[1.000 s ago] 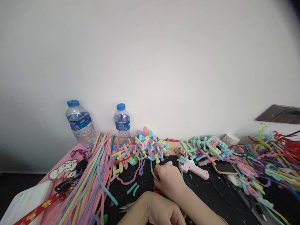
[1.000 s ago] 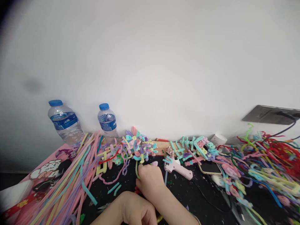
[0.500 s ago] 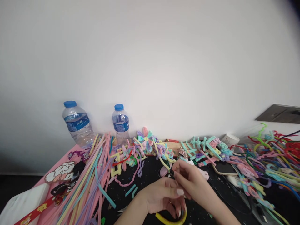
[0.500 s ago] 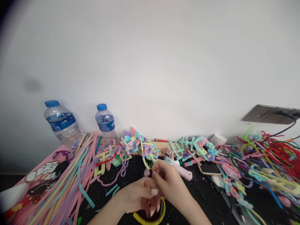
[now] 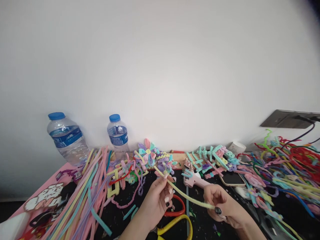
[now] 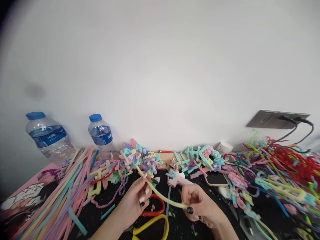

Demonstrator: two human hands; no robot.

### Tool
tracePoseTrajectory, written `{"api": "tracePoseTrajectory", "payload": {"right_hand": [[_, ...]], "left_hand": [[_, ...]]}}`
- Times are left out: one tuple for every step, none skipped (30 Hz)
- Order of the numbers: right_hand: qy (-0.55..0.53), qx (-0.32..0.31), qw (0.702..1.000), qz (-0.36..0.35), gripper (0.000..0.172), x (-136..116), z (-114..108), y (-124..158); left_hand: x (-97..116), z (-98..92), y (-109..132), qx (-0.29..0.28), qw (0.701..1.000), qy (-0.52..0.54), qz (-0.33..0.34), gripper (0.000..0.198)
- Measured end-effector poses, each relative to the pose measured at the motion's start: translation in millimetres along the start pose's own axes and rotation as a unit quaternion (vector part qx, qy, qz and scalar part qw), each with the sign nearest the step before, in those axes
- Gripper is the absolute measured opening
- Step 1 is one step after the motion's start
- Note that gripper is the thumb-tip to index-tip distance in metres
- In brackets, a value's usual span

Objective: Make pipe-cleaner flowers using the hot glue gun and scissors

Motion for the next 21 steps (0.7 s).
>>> {"api": "tracePoseTrajectory", "payload": {"right_hand": [[-0.031, 0.001, 0.999, -0.024, 0.025, 1.8, 0.3, -2.5], [-0.057, 0.007, 0.997, -0.049, 0.028, 3.1, 1.7, -5.2], [-0.078, 0.009, 0.994, -0.069, 0.032, 3.9, 4.1, -7.7], [-0.097, 0.011, 0.992, -0.085, 0.035, 4.4, 6.9, -9.8], [-0.114, 0.008, 0.989, -0.097, 0.038, 4.5, 9.7, -11.2], [-0.132, 0.002, 0.986, -0.106, 0.039, 4.3, 12.2, -11.9], [-0.154, -0.003, 0.982, -0.113, 0.040, 4.0, 14.1, -12.0], [-0.176, -0.007, 0.977, -0.119, 0.043, 3.7, 15.4, -11.7], [-0.195, -0.010, 0.973, -0.123, 0.046, 3.5, 16.2, -11.2], [-0.208, -0.010, 0.970, -0.122, 0.049, 3.5, 16.8, -10.9], [-0.213, -0.007, 0.970, -0.118, 0.052, 4.0, 17.6, -10.9], [-0.207, 0.000, 0.972, -0.113, 0.054, 4.8, 18.7, -11.4], [-0.192, 0.008, 0.976, -0.104, 0.055, 6.2, 20.5, -12.4], [-0.172, 0.018, 0.980, -0.095, 0.053, 8.0, 22.9, -13.9], [-0.150, 0.027, 0.985, -0.087, 0.048, 10.2, 25.8, -15.7], [-0.132, 0.036, 0.988, -0.077, 0.040, 12.7, 28.8, -17.7], [-0.117, 0.043, 0.990, -0.068, 0.031, 15.2, 31.8, -19.5], [-0.109, 0.051, 0.991, -0.060, 0.024, 17.7, 34.4, -21.1], [-0.105, 0.058, 0.991, -0.054, 0.019, 20.0, 36.4, -22.4], [-0.103, 0.065, 0.991, -0.052, 0.018, 21.9, 37.6, -23.3], [-0.102, 0.071, 0.991, -0.051, 0.017, 23.5, 38.1, -23.8]], "left_hand": [[-0.6, -0.4, -0.3, 0.006, 1.000, -0.005, 0.007, 0.026], [-1.4, -0.8, -0.4, 0.012, 1.000, -0.015, 0.014, 0.025], [-2.4, -0.9, -0.3, 0.019, 0.999, -0.027, 0.019, 0.026], [-3.3, -0.7, -0.2, 0.025, 0.999, -0.038, 0.024, 0.026], [-4.1, -0.3, -0.1, 0.031, 0.998, -0.048, 0.025, 0.027], [-4.7, 0.2, 0.0, 0.037, 0.997, -0.055, 0.027, 0.028], [-4.9, 0.6, 0.0, 0.045, 0.997, -0.059, 0.030, 0.029], [-4.9, 0.8, -0.1, 0.054, 0.996, -0.058, 0.034, 0.030], [-4.7, 0.8, -0.2, 0.062, 0.996, -0.054, 0.039, 0.031], [-4.5, 0.6, -0.3, 0.069, 0.995, -0.051, 0.042, 0.032], [-4.3, 0.3, -0.3, 0.074, 0.995, -0.049, 0.043, 0.032], [-4.3, 0.1, 0.0, 0.074, 0.995, -0.051, 0.041, 0.033], [-4.7, 0.1, 0.5, 0.067, 0.995, -0.059, 0.033, 0.033], [-5.5, 0.3, 1.2, 0.052, 0.996, -0.073, 0.022, 0.032], [-6.7, 0.9, 2.2, 0.031, 0.995, -0.092, 0.006, 0.032], [-8.2, 1.8, 3.3, 0.006, 0.993, -0.114, -0.010, 0.031], [-9.8, 2.7, 4.4, -0.018, 0.990, -0.136, -0.024, 0.031], [-11.4, 3.6, 5.3, -0.036, 0.987, -0.154, -0.033, 0.031], [-12.7, 4.3, 5.8, -0.043, 0.985, -0.165, -0.033, 0.031], [-13.6, 4.8, 6.0, -0.041, 0.984, -0.170, -0.025, 0.031], [-14.0, 5.2, 5.9, -0.033, 0.985, -0.168, -0.012, 0.030]]}}
Point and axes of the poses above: each hand's wrist, its own y-axis away from the middle knuckle, its own z-axis out of the palm, x = y × z, the point moved 1 cm from there along -y, towards the middle knuckle, and after that the axes turned 9 degrees about z, right-handed, at the moved point
